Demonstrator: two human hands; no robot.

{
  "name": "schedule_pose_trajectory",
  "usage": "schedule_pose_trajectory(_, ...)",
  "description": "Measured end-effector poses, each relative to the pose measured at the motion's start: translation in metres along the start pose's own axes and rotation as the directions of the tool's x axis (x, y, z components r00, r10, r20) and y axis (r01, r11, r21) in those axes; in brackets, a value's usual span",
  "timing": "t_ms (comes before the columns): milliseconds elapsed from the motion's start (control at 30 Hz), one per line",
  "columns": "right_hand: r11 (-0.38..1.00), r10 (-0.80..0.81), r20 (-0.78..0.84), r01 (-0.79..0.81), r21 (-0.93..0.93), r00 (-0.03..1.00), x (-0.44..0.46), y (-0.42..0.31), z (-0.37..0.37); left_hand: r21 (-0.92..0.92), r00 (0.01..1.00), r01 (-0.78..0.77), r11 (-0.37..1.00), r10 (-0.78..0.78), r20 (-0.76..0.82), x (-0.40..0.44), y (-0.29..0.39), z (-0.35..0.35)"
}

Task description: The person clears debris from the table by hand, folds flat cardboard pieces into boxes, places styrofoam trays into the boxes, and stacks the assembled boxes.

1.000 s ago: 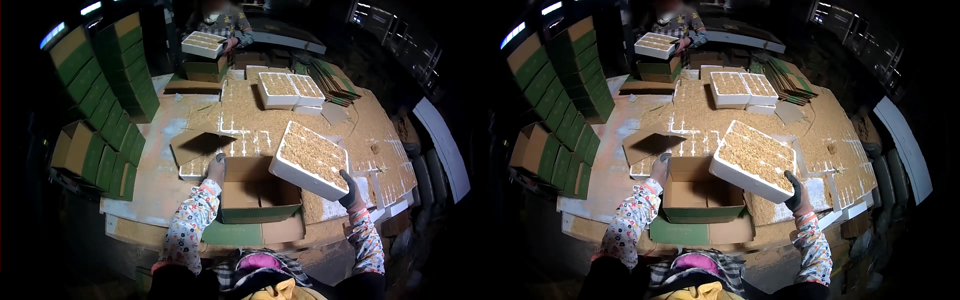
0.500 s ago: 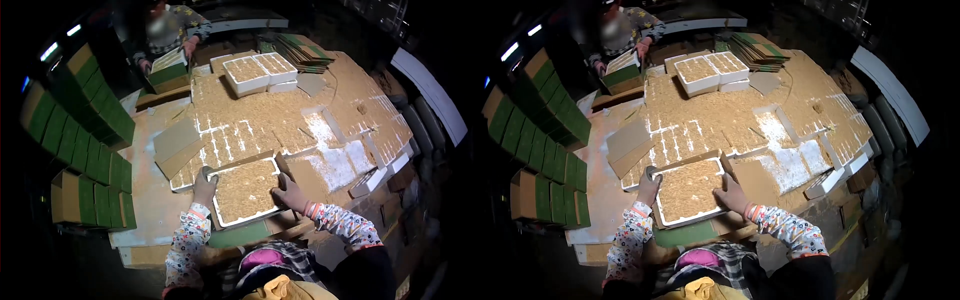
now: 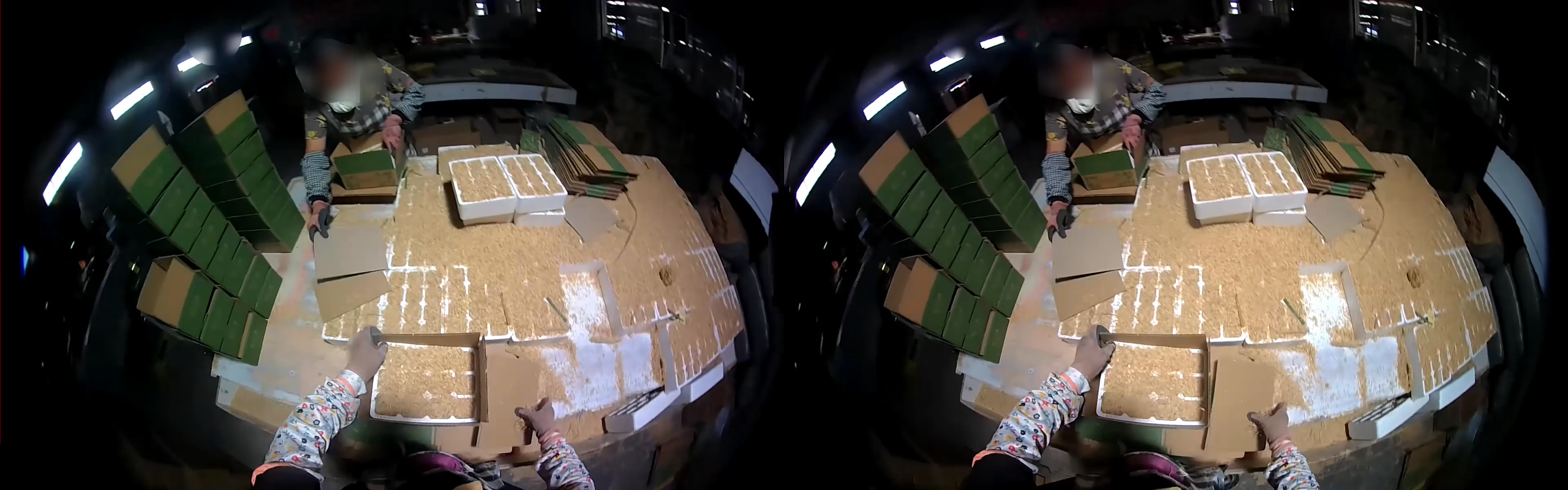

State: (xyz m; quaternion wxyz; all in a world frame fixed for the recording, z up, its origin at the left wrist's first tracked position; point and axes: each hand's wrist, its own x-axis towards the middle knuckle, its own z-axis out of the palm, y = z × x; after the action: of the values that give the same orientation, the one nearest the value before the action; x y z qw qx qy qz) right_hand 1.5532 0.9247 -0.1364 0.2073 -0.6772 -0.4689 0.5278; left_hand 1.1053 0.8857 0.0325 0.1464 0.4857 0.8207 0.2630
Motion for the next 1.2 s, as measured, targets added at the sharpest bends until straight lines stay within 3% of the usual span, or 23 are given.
schedule_pose_trajectory(33, 0.984, -0.115, -0.065, 0.105, -0.144, 0.991, 0.008, -0.001, -0.007, -0.09, 0.998, 0.054, 0.994, -0.052, 0.021, -0.001, -0.002, 0.002)
schedule_pose_trajectory(100, 0.972, -0.222, -0.189, 0.233, 0.038, 0.957, 0.03, -0.012, -0.026, 0.001, 1.0, 0.025, 1.0, -0.025, 0.011, 0.002, -0.01, 0.006)
schedule_pose_trajectory(167, 0.979, -0.142, -0.078, 0.152, 0.139, 0.987, -0.014, -0.082, -0.039, 0.049, 1.0, -0.016, 0.999, 0.016, -0.007, 0.0, -0.014, 0.007)
schedule_pose_trajectory(200, 0.913, -0.377, -0.056, 0.361, -0.19, 0.924, 0.0, -0.043, -0.029, 0.029, 1.0, 0.004, 1.0, -0.004, 0.012, -0.004, -0.017, 0.009)
schedule_pose_trajectory(267, 0.604, -0.22, 0.347, 0.407, -0.686, 0.912, -0.057, -0.034, 0.0, -0.015, 1.0, -0.006, 1.0, 0.006, 0.011, -0.002, -0.011, 0.003)
schedule_pose_trajectory(300, 0.445, -0.085, 0.412, 0.405, -0.799, 0.907, -0.102, -0.05, 0.018, -0.035, 1.0, -0.019, 0.999, 0.02, 0.003, -0.008, -0.006, -0.004)
schedule_pose_trajectory(333, 0.186, -0.23, 0.336, 0.38, -0.906, 0.913, -0.122, -0.042, 0.037, -0.011, 0.999, -0.038, 0.999, 0.038, -0.021, -0.011, -0.002, -0.009)
schedule_pose_trajectory(367, 0.274, -0.343, 0.315, 0.415, -0.868, 0.885, -0.108, -0.012, 0.045, -0.029, 0.999, -0.016, 0.999, 0.017, 0.029, -0.007, -0.006, -0.008)
schedule_pose_trajectory(433, 0.04, -0.623, 0.37, 0.501, -0.865, 0.689, -0.15, -0.061, 0.036, -0.079, 0.999, -0.051, 0.996, 0.051, -0.003, -0.005, -0.016, 0.003)
schedule_pose_trajectory(467, 0.189, -0.548, 0.459, 0.639, -0.746, 0.699, -0.126, -0.042, 0.034, -0.066, 0.999, -0.048, 0.997, 0.047, -0.016, -0.006, -0.017, 0.004)
schedule_pose_trajectory(500, 0.503, -0.358, 0.517, 0.627, -0.595, 0.777, -0.103, -0.025, 0.008, -0.052, 0.997, -0.061, 0.997, 0.059, -0.039, -0.006, -0.02, 0.006)
schedule_pose_trajectory(533, 0.413, -0.284, 0.417, 0.502, -0.76, 0.864, -0.103, -0.043, -0.005, -0.055, 0.998, -0.063, 0.996, 0.062, -0.029, -0.004, -0.019, 0.004)
schedule_pose_trajectory(567, 0.219, -0.716, 0.373, 0.697, -0.683, 0.59, -0.097, -0.046, -0.019, -0.055, 0.998, -0.067, 0.996, 0.067, -0.008, -0.005, -0.018, 0.003)
schedule_pose_trajectory(667, -0.145, -0.494, 0.502, 0.502, -0.853, 0.71, -0.107, -0.065, -0.024, -0.054, 0.997, -0.067, 0.996, 0.064, -0.052, -0.007, -0.015, 0.003)
schedule_pose_trajectory(700, -0.158, -0.447, 0.527, 0.516, -0.842, 0.723, -0.105, -0.057, -0.016, -0.051, 0.998, -0.054, 0.997, 0.052, -0.045, -0.007, -0.015, 0.002)
schedule_pose_trajectory(767, -0.137, -0.597, 0.436, 0.45, -0.882, 0.673, -0.072, -0.022, 0.004, -0.064, 0.998, -0.042, 0.997, 0.04, -0.04, -0.011, -0.01, -0.003)
schedule_pose_trajectory(833, 0.185, -0.595, 0.387, 0.588, -0.788, 0.705, -0.057, -0.022, 0.015, -0.077, 0.998, -0.068, 0.995, 0.068, -0.001, -0.01, -0.012, -0.007)
schedule_pose_trajectory(933, 0.23, -0.606, 0.456, 0.693, -0.684, 0.651, -0.07, -0.042, -0.016, 0.004, 0.998, -0.064, 0.998, 0.064, -0.014, -0.01, -0.018, -0.005)
schedule_pose_trajectory(1033, 0.26, -0.776, 0.196, 0.586, -0.767, 0.6, -0.076, -0.096, -0.065, 0.078, 1.0, -0.027, 0.997, 0.027, 0.009, -0.005, -0.016, 0.001)
schedule_pose_trajectory(1067, 0.298, -0.876, 0.068, 0.645, -0.704, 0.478, -0.083, -0.121, -0.082, 0.073, 1.0, -0.02, 0.997, 0.02, 0.012, -0.008, -0.011, -0.003)
schedule_pose_trajectory(1100, 0.464, -0.817, -0.036, 0.621, -0.631, 0.575, -0.084, -0.148, -0.098, 0.085, 1.0, -0.03, 0.996, 0.029, 0.008, -0.008, -0.011, -0.003)
schedule_pose_trajectory(1167, 0.648, -0.739, -0.294, 0.522, -0.554, 0.606, -0.077, -0.194, -0.119, 0.093, 0.999, -0.042, 0.995, 0.042, -0.006, -0.008, -0.011, -0.003)
schedule_pose_trajectory(1200, 0.595, -0.8, -0.347, 0.578, -0.559, 0.489, -0.07, -0.214, -0.119, 0.084, 1.0, -0.013, 0.996, 0.011, 0.027, -0.01, -0.006, -0.008)
